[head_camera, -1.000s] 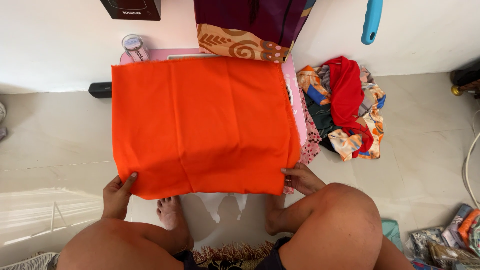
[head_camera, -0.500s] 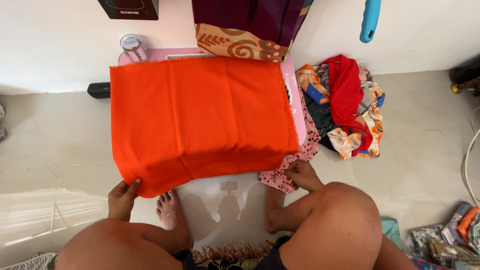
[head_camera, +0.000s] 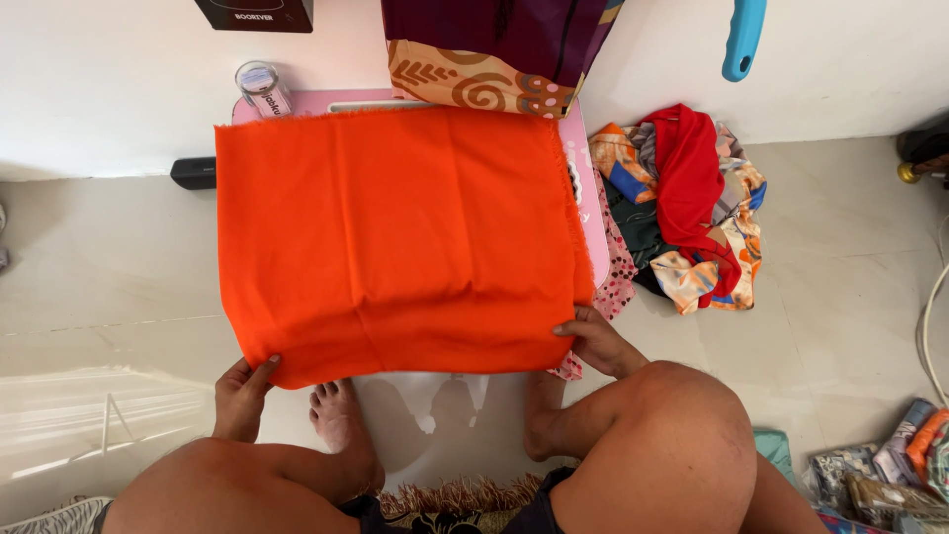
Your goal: Folding an orange scarf into a rectangle on a small pink table.
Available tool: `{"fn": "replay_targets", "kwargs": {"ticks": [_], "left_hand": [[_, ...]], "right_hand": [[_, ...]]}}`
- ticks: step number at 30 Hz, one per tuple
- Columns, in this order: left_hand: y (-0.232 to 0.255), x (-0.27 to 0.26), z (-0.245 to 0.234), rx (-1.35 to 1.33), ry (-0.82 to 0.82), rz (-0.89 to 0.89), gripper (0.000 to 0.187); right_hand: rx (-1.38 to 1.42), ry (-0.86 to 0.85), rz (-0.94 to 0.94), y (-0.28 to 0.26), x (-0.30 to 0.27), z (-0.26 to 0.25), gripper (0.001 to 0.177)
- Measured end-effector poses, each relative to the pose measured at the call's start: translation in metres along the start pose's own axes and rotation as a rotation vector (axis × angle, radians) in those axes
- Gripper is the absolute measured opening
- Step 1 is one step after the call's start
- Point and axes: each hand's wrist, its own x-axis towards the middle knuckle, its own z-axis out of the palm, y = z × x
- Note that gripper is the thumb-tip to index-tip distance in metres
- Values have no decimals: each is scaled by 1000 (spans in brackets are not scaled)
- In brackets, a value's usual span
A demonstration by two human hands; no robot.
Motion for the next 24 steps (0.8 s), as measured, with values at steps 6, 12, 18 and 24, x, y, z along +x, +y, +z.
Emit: {"fn": "replay_targets", "kwargs": {"ticks": [6,12,18,24], "left_hand": [[-2,-3,-2,11,23,1,20],[1,-6,0,-3,15,17,19],[-5,-2,2,-30,-75,27,19],[21,-16,15,9,-85,-63,24]], "right_hand": [[246,67,58,-23,-27,15,55],[249,46,-50,-33,-44,11,52],[162,280,-121,-29,-40,-7,51],[118,324,-192,-20,-30,-26,49]]}}
